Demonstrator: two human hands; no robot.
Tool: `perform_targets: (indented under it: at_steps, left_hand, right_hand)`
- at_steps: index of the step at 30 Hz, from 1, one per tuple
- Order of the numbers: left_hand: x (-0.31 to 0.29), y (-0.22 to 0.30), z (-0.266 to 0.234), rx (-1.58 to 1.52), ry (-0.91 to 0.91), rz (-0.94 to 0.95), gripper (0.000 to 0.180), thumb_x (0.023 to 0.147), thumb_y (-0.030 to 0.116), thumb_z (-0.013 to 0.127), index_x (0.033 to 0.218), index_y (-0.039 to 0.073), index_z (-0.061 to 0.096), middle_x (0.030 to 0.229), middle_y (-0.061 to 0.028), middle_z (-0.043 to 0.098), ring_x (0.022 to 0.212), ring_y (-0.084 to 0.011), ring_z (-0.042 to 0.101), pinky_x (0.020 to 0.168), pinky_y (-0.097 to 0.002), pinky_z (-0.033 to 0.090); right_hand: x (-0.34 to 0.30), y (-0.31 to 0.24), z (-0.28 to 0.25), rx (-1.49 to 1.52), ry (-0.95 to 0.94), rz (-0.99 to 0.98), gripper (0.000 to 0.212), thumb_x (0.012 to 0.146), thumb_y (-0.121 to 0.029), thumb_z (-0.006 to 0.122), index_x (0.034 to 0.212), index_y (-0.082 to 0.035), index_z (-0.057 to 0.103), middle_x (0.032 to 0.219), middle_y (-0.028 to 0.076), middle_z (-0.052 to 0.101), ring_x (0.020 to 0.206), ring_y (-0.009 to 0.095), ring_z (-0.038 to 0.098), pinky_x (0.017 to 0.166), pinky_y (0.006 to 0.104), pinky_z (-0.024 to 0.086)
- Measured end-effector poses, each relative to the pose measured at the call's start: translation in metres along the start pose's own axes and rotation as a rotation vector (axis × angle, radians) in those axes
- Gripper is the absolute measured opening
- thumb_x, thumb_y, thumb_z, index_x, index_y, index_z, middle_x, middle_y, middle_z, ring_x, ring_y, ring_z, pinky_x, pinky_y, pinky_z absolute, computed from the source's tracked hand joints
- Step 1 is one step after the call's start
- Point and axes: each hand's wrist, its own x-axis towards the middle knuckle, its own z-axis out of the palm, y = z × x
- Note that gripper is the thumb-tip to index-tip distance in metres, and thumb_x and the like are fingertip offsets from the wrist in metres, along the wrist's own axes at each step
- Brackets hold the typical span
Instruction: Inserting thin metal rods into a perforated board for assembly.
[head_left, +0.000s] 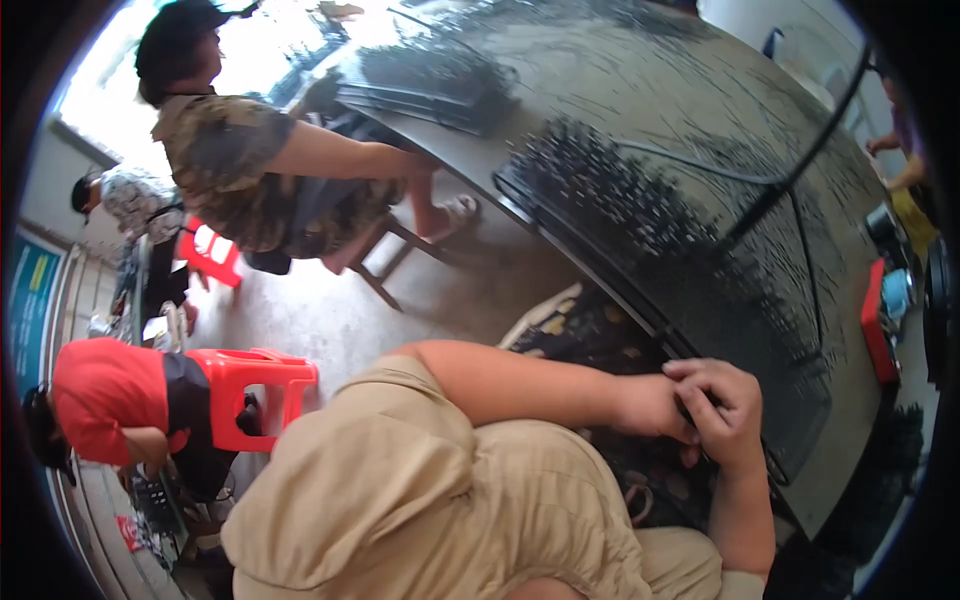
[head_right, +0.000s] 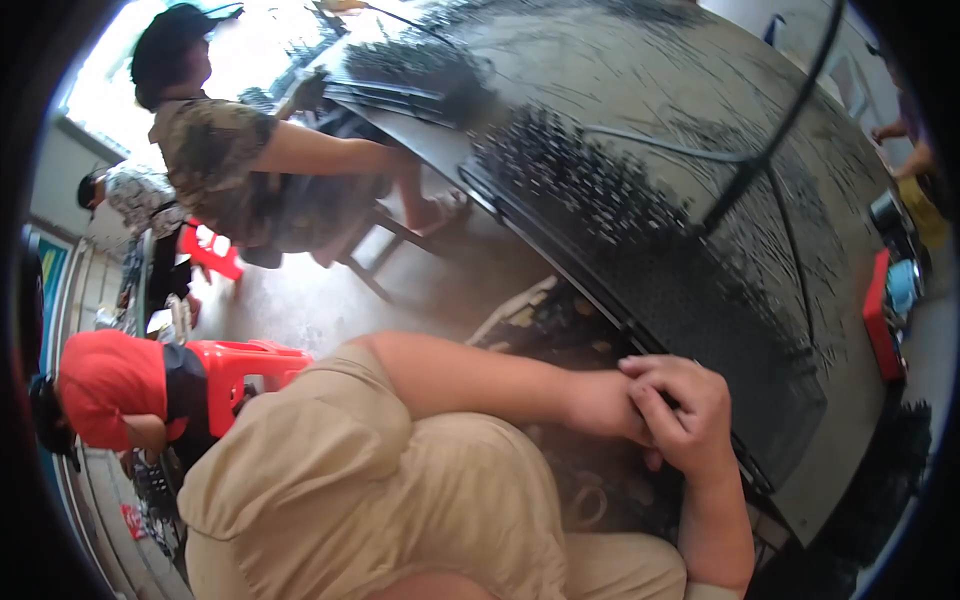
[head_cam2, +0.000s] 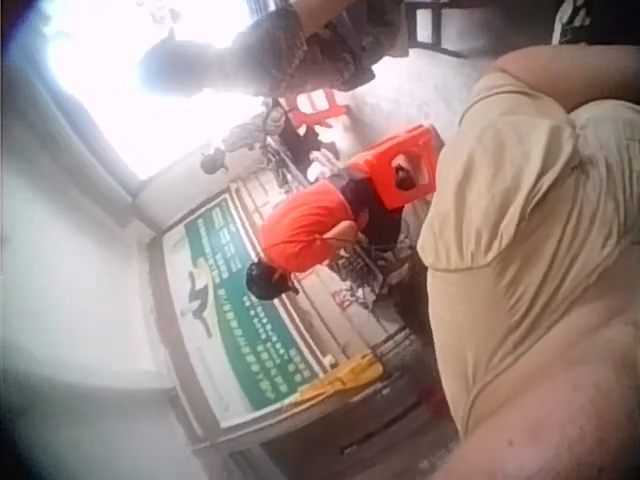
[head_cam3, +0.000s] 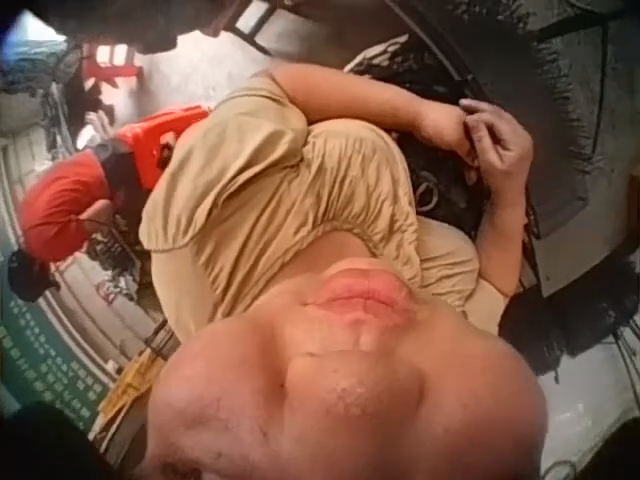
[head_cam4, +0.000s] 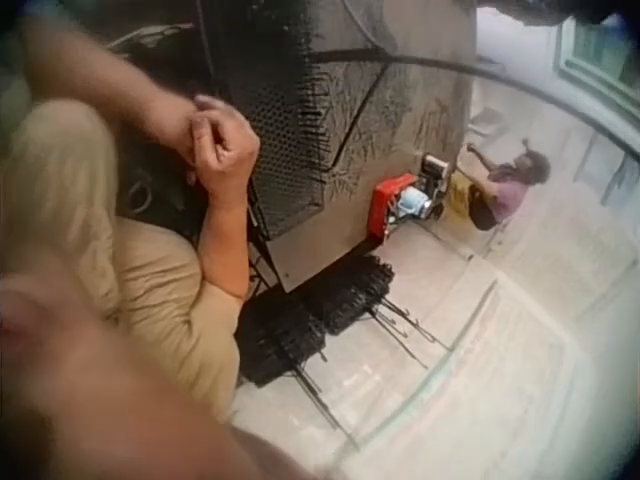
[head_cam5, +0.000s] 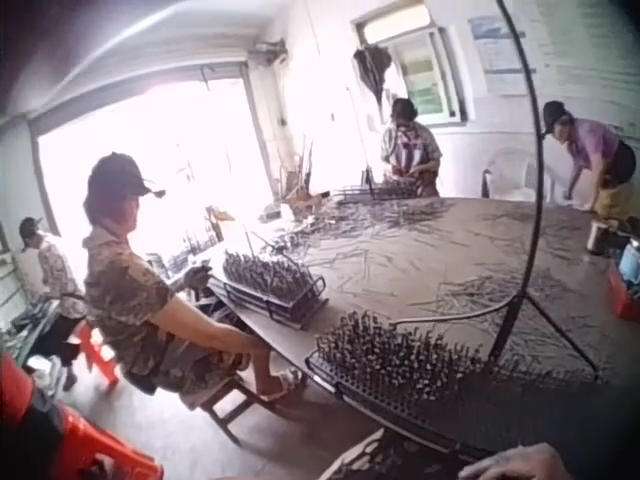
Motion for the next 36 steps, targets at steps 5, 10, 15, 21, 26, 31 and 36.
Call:
perform_targets:
  at_steps: [5,10,15,21,26,31,36]
  left_hand:
    - [0.002,0.006,0.009,-0.073,0.039,-0.036,0.012,0.087,0.000,0.058,0.098,-0.001,0.063,0.087,-0.0090,0.070,0.084,-0.0198,0.068,0.079,-0.0332,0.054]
    - [0.005,-0.004,0.007,-0.104,0.060,0.001,0.015,0.083,-0.003,0.058,0.097,-0.002,0.063,0.085,-0.0123,0.069,0.083,-0.0220,0.070,0.076,-0.0342,0.056]
    - [0.005,-0.008,0.006,-0.239,0.009,-0.063,0.010,0.085,0.001,0.059,0.092,-0.002,0.065,0.085,-0.0130,0.069,0.081,-0.0230,0.070,0.074,-0.0345,0.056]
    - [0.006,-0.005,0.007,-0.246,0.023,-0.060,0.010,0.086,0.001,0.059,0.093,-0.002,0.064,0.082,-0.0142,0.067,0.075,-0.0260,0.069,0.069,-0.0364,0.057]
    - [0.009,-0.010,0.005,-0.211,0.016,-0.044,0.010,0.086,0.002,0.060,0.094,-0.002,0.064,0.083,-0.0150,0.067,0.075,-0.0263,0.069,0.068,-0.0361,0.057]
    - [0.008,-0.007,0.008,-0.246,0.038,-0.070,0.010,0.086,0.001,0.058,0.093,-0.003,0.065,0.083,-0.0149,0.068,0.078,-0.0269,0.069,0.070,-0.0362,0.056]
    - [0.008,-0.006,0.007,-0.228,0.030,-0.067,0.011,0.087,0.000,0.057,0.093,-0.003,0.065,0.083,-0.0148,0.068,0.080,-0.0268,0.069,0.072,-0.0366,0.056]
  right_hand:
    - [-0.008,0.000,-0.001,0.033,0.154,0.051,0.023,0.077,-0.002,0.064,0.100,0.003,0.065,0.117,0.020,0.064,0.095,0.026,0.065,0.079,0.0319,0.052]
    - [-0.003,0.005,-0.001,-0.109,-0.058,-0.055,0.026,0.079,-0.007,0.063,0.102,0.005,0.066,0.110,0.020,0.067,0.098,0.032,0.066,0.086,0.0360,0.051]
    - [-0.003,0.003,-0.002,-0.123,-0.105,-0.013,0.026,0.079,-0.008,0.063,0.101,0.004,0.066,0.110,0.021,0.067,0.101,0.034,0.065,0.089,0.0380,0.050]
    - [-0.003,0.006,-0.002,-0.109,-0.090,-0.003,0.026,0.077,-0.007,0.064,0.100,0.004,0.067,0.109,0.021,0.067,0.100,0.033,0.066,0.089,0.0376,0.051]
    - [-0.004,0.008,-0.002,-0.111,-0.074,-0.002,0.025,0.076,-0.008,0.065,0.098,0.004,0.067,0.107,0.020,0.068,0.099,0.033,0.066,0.088,0.0375,0.051]
    - [-0.005,0.008,-0.003,-0.106,-0.064,0.002,0.025,0.075,-0.008,0.064,0.096,0.004,0.067,0.106,0.020,0.068,0.099,0.033,0.067,0.088,0.0375,0.051]
    - [-0.005,0.009,-0.003,-0.105,-0.071,-0.002,0.024,0.076,-0.009,0.064,0.096,0.004,0.067,0.107,0.020,0.068,0.099,0.033,0.066,0.088,0.0373,0.051]
